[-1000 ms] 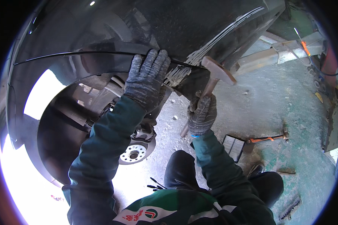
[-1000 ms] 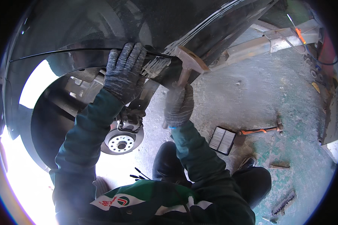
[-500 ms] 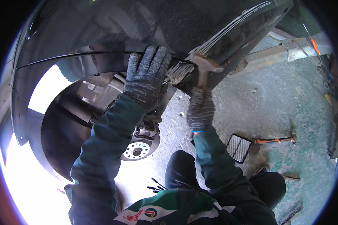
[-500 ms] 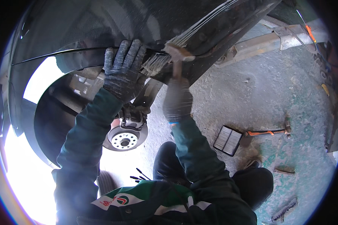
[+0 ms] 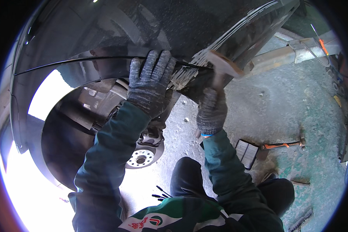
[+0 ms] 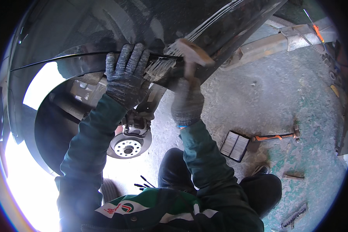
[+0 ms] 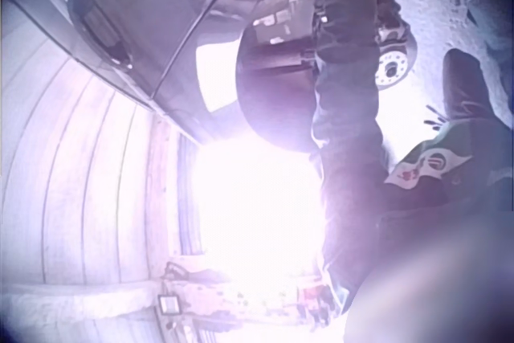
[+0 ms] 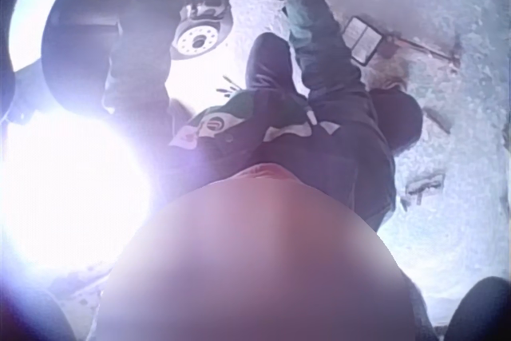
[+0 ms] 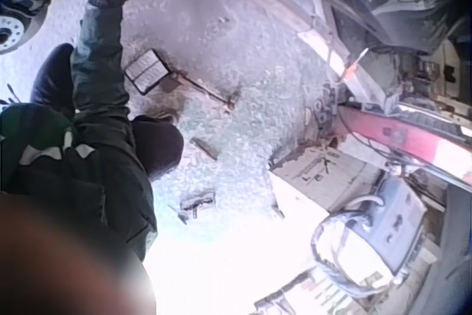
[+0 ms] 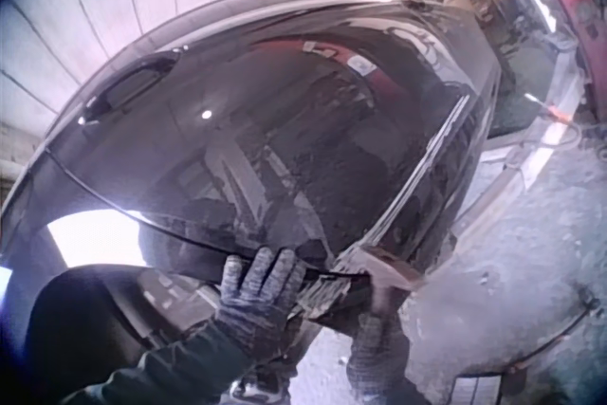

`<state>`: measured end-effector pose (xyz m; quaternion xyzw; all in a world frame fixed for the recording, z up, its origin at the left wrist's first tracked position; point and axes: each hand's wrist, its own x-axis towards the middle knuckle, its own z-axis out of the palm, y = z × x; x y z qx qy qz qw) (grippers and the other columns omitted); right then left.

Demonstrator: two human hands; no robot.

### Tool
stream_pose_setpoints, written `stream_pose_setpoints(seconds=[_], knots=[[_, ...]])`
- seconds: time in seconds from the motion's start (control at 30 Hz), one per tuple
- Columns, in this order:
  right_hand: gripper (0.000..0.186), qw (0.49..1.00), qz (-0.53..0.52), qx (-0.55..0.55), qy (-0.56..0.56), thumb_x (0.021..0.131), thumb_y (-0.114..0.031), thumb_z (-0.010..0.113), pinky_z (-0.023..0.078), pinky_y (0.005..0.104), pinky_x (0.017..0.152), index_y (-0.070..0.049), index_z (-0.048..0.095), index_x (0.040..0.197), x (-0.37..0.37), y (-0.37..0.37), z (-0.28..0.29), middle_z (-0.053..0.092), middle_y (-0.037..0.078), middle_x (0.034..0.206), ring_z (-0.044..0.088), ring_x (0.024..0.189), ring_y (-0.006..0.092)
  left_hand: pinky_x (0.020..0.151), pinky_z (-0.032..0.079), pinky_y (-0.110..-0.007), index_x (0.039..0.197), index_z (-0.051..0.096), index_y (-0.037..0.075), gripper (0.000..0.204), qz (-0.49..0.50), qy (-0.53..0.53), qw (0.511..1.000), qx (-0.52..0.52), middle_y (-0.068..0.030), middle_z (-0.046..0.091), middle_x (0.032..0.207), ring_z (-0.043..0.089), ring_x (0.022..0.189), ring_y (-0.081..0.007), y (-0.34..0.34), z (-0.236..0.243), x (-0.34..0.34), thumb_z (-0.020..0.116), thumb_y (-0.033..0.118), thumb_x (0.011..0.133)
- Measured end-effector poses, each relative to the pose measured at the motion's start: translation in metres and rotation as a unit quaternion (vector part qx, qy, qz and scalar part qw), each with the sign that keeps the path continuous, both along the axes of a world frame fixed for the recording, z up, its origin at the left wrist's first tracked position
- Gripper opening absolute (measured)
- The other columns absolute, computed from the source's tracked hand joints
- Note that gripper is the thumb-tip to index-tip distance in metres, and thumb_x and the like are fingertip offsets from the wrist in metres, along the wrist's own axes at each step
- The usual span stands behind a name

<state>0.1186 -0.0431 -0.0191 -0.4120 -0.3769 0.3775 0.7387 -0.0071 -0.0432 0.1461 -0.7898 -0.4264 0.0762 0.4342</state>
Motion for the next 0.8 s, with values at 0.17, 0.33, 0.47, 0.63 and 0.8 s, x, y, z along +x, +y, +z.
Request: stream_pose_setpoints(seconds=[0.17, 0.33, 0.47, 0.63, 0.8], knots=[[0.037, 1.0, -0.015, 0.0, -0.001, 0.102, -0.037, 0.055, 0.045, 0.0398, 0.058, -0.001, 0.06, 0.098, -0.002, 0.002, 0.01, 0.058, 0.014, 0.07, 0.055, 0.061, 0.0247, 0.115, 0.014, -0.065, 0.149, 0.045, 0.014, 0.081, -0.005, 0.002, 1.0, 0.013, -0.0113, 0.036, 0.158, 0.03, 0.146, -0.0334, 0.003, -0.002, 0.001, 0.069, 0.041, 0.077], [0.041, 0.998, -0.001, -0.025, -0.066, 0.101, -0.043, 0.057, 0.045, 0.0378, 0.06, -0.002, 0.06, 0.1, 0.0, 0.002, 0.015, 0.06, 0.011, 0.07, 0.056, 0.063, 0.0222, 0.115, 0.014, -0.065, 0.149, 0.045, 0.015, 0.082, 0.0, -0.01, 1.0, 0.009, -0.011, 0.036, 0.158, 0.031, 0.146, -0.0334, 0.002, -0.005, 0.0, 0.069, 0.04, 0.075], [0.042, 0.999, 0.01, -0.046, 0.008, 0.102, -0.042, 0.054, 0.045, 0.0411, 0.062, 0.0, 0.061, 0.102, 0.006, 0.003, 0.017, 0.059, 0.014, 0.071, 0.057, 0.065, 0.0271, 0.115, 0.014, -0.065, 0.15, 0.044, 0.015, 0.084, -0.008, -0.016, 1.0, 0.012, -0.011, 0.036, 0.158, 0.031, 0.146, -0.0341, 0.003, -0.006, 0.0, 0.07, 0.04, 0.074], [0.043, 0.998, 0.011, -0.055, -0.021, 0.102, -0.042, 0.054, 0.046, 0.0392, 0.061, 0.001, 0.058, 0.106, 0.008, -0.001, 0.011, 0.06, 0.013, 0.074, 0.058, 0.066, 0.0229, 0.115, 0.014, -0.066, 0.15, 0.044, 0.017, 0.087, -0.008, -0.016, 1.0, 0.006, -0.0108, 0.036, 0.158, 0.031, 0.146, -0.0342, 0.004, -0.007, 0.001, 0.073, 0.038, 0.071], [0.041, 0.979, -0.035, 0.01, 0.2, 0.102, -0.044, 0.054, 0.046, 0.0389, 0.056, -0.003, 0.059, 0.101, -0.01, -0.005, -0.006, 0.059, 0.005, 0.069, 0.057, 0.061, 0.0211, 0.114, 0.015, -0.066, 0.151, 0.043, 0.018, 0.09, -0.009, -0.04, 0.999, -0.005, -0.0105, 0.035, 0.159, 0.03, 0.146, -0.034, 0.003, -0.01, 0.0, 0.075, 0.035, 0.068]])
